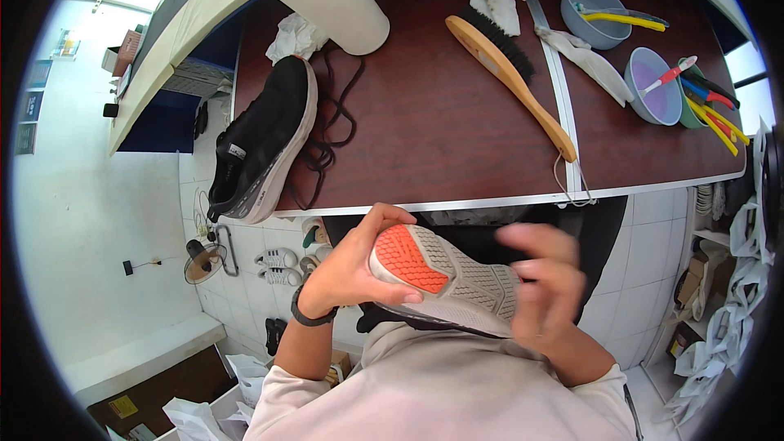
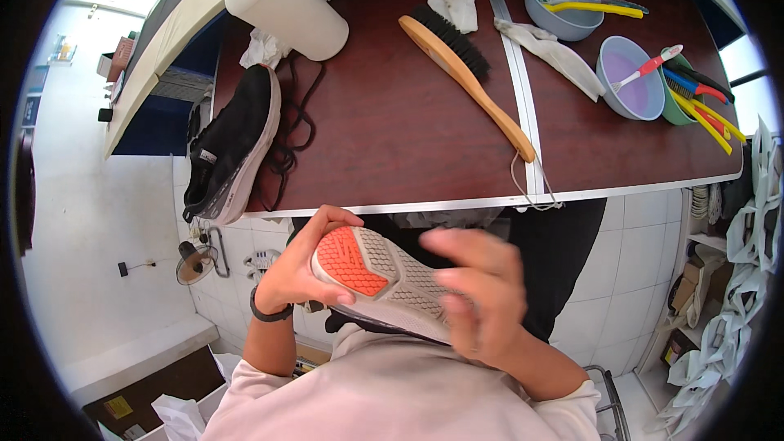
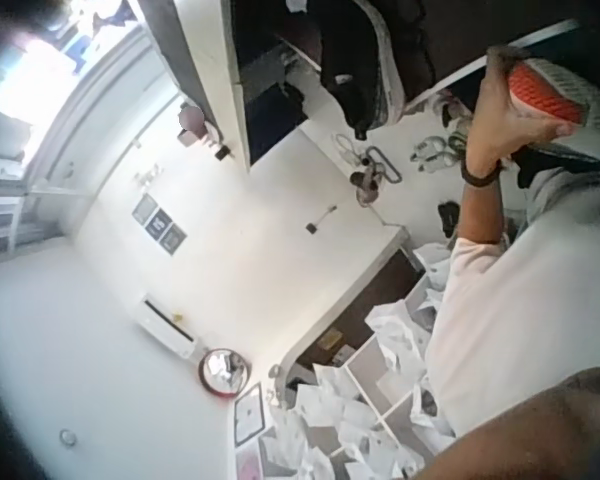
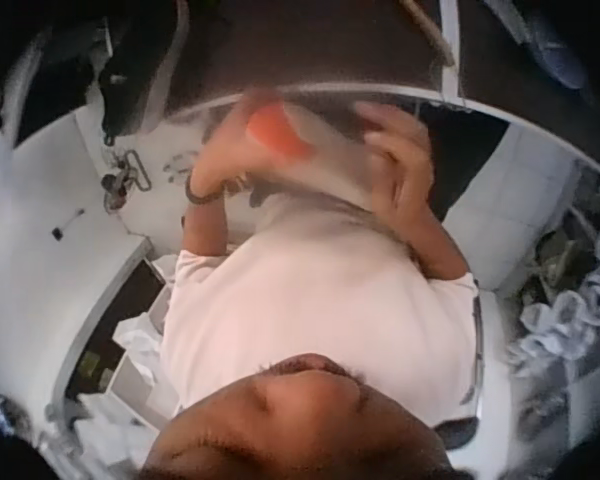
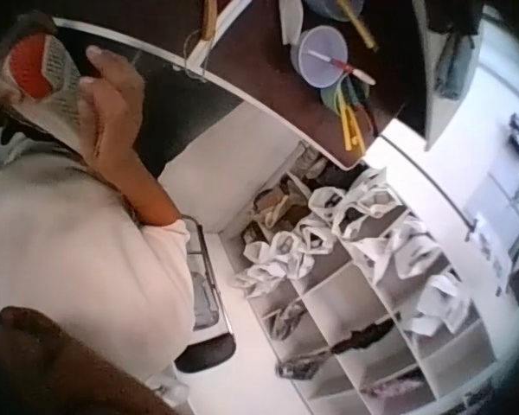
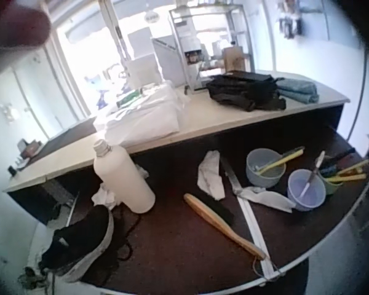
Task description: Removing debris from a sneaker sole using a pick tool.
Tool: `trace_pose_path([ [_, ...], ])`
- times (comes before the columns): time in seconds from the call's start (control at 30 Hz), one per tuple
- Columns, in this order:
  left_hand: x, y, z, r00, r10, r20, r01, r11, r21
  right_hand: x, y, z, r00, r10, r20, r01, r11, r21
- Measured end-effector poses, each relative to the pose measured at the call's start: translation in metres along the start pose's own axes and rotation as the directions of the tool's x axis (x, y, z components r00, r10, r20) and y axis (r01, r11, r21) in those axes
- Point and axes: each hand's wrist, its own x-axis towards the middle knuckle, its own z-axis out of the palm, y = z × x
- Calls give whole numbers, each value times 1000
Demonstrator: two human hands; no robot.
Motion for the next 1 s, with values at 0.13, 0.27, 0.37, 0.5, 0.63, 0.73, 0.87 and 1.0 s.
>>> trace_pose_path([
  [0.13,3,-3,-1,999,-51,8,52,998,-25,-1,-2,0,964,108,244,-96,994,-58],
  [0.27,8,3,4,999,-49,24,49,998,-40,-1,-10,4,988,53,146,-42,996,-81],
  [0.37,11,-6,3,999,-28,43,28,999,16,5,1,-1,926,143,350,-154,988,3],
  [0.5,1,-12,0,989,139,59,-137,990,-30,43,10,-21,989,-4,148,63,918,-393],
  [0.63,-2,-4,-5,990,108,88,-118,985,125,59,48,-13,944,9,330,238,673,-700],
  [0.73,-7,5,-4,987,142,71,-158,933,324,64,65,-9,887,42,460,377,510,-773],
  [0.87,-9,1,-5,989,136,58,-147,956,254,72,74,-8,859,46,510,438,450,-778],
  [1.0,-5,-3,-6,977,212,28,-213,962,171,86,75,-10,863,91,496,406,459,-790],
])
